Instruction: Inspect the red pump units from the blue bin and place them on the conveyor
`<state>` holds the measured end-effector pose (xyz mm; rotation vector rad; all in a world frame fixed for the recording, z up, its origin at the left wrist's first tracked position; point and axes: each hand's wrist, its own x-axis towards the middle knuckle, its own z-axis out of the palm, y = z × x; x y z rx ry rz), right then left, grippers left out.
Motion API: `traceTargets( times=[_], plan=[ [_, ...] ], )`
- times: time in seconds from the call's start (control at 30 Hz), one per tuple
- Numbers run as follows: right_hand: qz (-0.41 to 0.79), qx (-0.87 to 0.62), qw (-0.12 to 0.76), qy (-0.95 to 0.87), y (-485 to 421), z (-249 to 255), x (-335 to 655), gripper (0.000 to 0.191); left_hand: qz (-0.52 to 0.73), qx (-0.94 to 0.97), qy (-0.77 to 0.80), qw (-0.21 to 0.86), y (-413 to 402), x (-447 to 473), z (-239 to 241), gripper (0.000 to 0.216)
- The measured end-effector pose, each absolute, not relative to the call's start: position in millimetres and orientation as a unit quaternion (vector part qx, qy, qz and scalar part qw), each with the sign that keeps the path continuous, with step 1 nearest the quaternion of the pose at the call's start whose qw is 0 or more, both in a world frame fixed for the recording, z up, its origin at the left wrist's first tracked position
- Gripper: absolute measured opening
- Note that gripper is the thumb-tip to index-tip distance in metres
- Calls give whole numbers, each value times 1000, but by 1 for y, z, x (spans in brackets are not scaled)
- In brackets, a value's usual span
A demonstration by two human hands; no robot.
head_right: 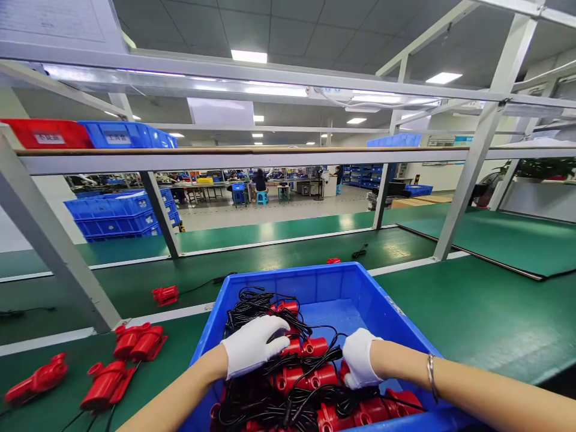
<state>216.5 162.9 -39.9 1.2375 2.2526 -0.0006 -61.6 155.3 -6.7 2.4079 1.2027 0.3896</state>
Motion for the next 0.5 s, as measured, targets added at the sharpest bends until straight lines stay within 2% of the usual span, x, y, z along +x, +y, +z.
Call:
traceTargets(
  times=[0.13,0.23,0.3,0.37,0.43,0.5],
  plan=[
    [18,511,245,824,175,-17,239,48,162,861,429,222,157,-63,-6,39],
    [1,559,150,815,190,22,250,48,220,831,436,266,158,-56,0,39],
    [-82,577,27,812,196,51,244,49,284,785,435,337,157,-45,5,49],
    [-209,568,-109,788,195,75,225,52,348,733,398,427,156,-29,12,79],
    [-318,545,-207,748,189,88,199,56,429,675,353,485,155,-13,20,104],
    [-386,512,-268,719,181,91,173,61,528,591,332,511,157,-2,27,96]
  ],
)
